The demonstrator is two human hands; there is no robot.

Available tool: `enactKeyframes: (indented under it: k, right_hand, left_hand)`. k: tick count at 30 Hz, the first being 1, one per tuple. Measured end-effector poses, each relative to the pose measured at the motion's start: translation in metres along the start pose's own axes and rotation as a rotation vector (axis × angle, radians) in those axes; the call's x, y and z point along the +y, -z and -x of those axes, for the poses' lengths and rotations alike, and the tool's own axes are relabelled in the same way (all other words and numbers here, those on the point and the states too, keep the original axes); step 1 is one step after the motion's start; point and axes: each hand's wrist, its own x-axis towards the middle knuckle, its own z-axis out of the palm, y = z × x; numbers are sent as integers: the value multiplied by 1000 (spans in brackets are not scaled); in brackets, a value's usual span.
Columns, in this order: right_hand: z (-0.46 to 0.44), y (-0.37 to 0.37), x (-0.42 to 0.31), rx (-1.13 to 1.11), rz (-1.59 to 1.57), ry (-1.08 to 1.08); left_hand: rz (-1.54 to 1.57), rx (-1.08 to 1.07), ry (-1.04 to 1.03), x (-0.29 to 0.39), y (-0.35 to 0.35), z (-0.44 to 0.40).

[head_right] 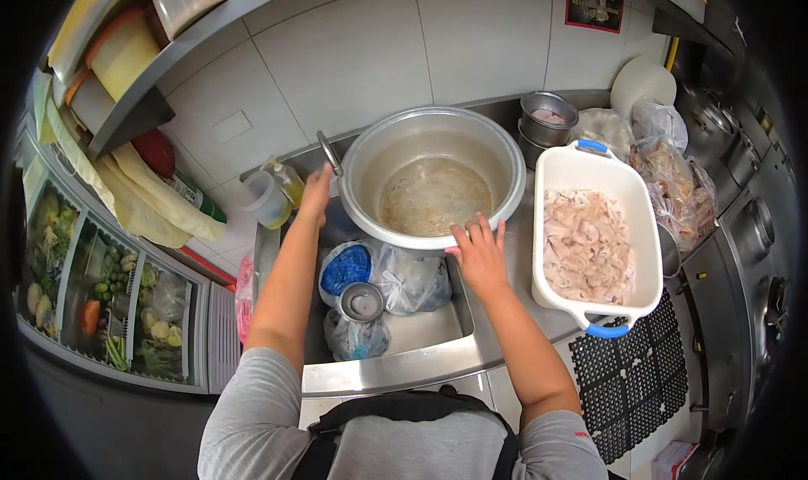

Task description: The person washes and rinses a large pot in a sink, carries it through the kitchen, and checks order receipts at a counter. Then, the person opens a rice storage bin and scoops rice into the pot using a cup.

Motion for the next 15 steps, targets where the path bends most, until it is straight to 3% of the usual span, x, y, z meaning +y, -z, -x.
enactKeyframes:
  k: [4, 8, 11, 15]
  right_hand:
    - [1, 0, -2, 24, -5, -18]
    - [1, 2, -11, 27, 8, -33]
    - [1, 0, -17, 21, 47, -35]
    - [-1, 8, -23, -38, 99, -54]
  left_hand:
    - [59, -189, 193, 49, -9, -22]
    - [149, -312, 203, 69, -45, -23]
    - [131, -312, 162, 63, -60, -38]
    - [-90, -405, 23, 103, -46, 12]
